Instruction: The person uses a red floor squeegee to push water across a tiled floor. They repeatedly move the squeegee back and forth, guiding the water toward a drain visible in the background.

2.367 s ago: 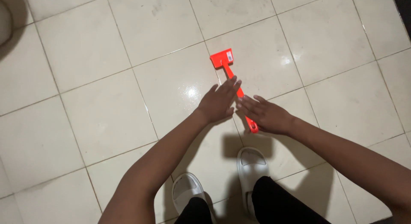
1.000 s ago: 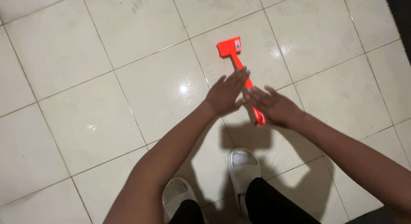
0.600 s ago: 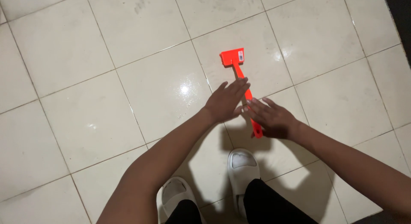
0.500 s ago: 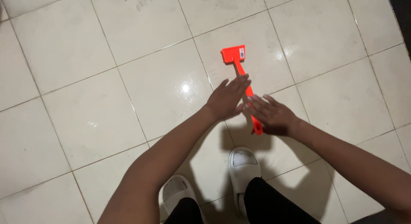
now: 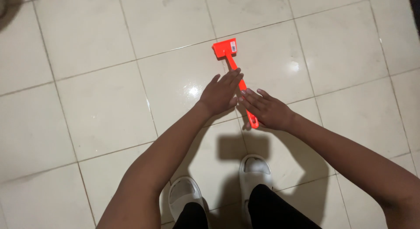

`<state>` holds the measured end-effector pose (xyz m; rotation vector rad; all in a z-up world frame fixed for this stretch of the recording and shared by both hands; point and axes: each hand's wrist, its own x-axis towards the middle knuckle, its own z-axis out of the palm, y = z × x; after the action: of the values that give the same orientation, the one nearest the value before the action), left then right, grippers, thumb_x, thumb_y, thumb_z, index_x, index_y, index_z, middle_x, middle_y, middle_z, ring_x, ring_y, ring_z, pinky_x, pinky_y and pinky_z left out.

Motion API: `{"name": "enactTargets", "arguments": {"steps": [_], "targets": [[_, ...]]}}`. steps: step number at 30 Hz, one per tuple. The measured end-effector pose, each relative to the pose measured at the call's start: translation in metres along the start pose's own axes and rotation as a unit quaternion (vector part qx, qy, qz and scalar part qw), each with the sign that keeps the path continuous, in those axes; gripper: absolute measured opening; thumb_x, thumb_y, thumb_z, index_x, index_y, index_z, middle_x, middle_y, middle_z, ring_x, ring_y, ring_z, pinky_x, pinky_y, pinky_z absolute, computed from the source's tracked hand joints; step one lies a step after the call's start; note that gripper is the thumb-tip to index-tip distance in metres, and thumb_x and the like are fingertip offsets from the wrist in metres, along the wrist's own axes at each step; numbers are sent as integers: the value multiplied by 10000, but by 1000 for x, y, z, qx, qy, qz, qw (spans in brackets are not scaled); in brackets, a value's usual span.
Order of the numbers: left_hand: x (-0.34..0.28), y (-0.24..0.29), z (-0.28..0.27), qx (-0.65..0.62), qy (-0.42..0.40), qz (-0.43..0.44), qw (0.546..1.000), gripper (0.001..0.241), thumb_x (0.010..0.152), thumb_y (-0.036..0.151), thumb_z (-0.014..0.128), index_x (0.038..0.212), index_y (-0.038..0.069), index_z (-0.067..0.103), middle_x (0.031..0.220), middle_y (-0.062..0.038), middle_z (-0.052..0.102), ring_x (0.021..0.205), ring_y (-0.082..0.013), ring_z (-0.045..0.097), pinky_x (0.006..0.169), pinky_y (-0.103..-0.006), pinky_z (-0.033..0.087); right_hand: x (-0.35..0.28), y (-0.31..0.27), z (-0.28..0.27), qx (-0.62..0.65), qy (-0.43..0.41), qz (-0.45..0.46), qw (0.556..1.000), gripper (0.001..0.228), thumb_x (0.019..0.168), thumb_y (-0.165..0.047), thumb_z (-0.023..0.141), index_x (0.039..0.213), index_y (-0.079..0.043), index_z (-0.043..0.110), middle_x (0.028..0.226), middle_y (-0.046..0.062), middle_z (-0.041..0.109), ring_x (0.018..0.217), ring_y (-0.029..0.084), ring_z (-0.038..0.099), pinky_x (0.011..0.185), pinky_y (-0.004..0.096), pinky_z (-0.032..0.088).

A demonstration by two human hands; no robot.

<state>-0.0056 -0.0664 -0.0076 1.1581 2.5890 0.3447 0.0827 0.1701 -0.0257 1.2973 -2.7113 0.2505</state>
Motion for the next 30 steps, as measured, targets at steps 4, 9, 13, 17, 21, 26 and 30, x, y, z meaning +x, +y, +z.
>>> {"name": "enactTargets", "arguments": {"steps": [4,9,13,17,21,26,30], "targets": [[-19,-20,-11,-21,37,-36,998,823,902,392,693,1563,81,316,1662,-106,288,1521,-255,301,1187,-535,322,39,3,0,22,-2,-23,999,784,928,-510,645,1487,8,458,1508,201,498,1450,332,442,1166,533,370],[-47,-50,-26,-11,53,-114,992,830,907,403,694,1569,84,307,1665,-107,274,1528,-259,291,1194,-520,317,87,8,15,-9,-22,-66,998,763,943,-454,640,1517,-2,422,1579,208,445,1490,311,408,1202,512,350],[-78,-71,-30,-24,70,-161,984,825,900,377,696,1578,111,309,1671,-83,263,1530,-244,282,1205,-517,297,123,2,26,-53,-37,-108,992,755,947,-380,640,1568,-43,373,1616,167,414,1520,273,377,1218,487,345],[-108,-84,-34,-46,77,-208,974,799,929,397,687,1573,125,302,1671,-68,248,1534,-242,261,1210,-524,275,157,-12,25,-20,-69,-135,988,788,908,-345,639,1564,-34,332,1614,173,382,1515,280,338,1205,496,328],[-134,-97,-33,-65,101,-258,959,795,918,370,690,1574,129,311,1676,-56,252,1549,-222,262,1226,-512,272,186,-24,36,-17,-59,-170,984,761,937,-348,628,1569,-38,339,1621,160,389,1527,273,334,1213,497,323],[-171,-108,-40,-68,110,-315,940,811,894,345,707,1569,129,314,1674,-59,243,1534,-224,263,1222,-511,267,224,-43,53,16,-58,-208,976,743,954,-369,623,1562,-41,348,1613,156,392,1526,275,333,1212,517,321],[-207,-117,-47,-71,130,-355,923,821,887,346,718,1565,116,317,1671,-63,250,1532,-224,273,1216,-518,278,261,-63,57,22,-59,-243,968,743,955,-338,622,1574,-55,325,1630,136,373,1536,265,314,1219,517,314]]}}
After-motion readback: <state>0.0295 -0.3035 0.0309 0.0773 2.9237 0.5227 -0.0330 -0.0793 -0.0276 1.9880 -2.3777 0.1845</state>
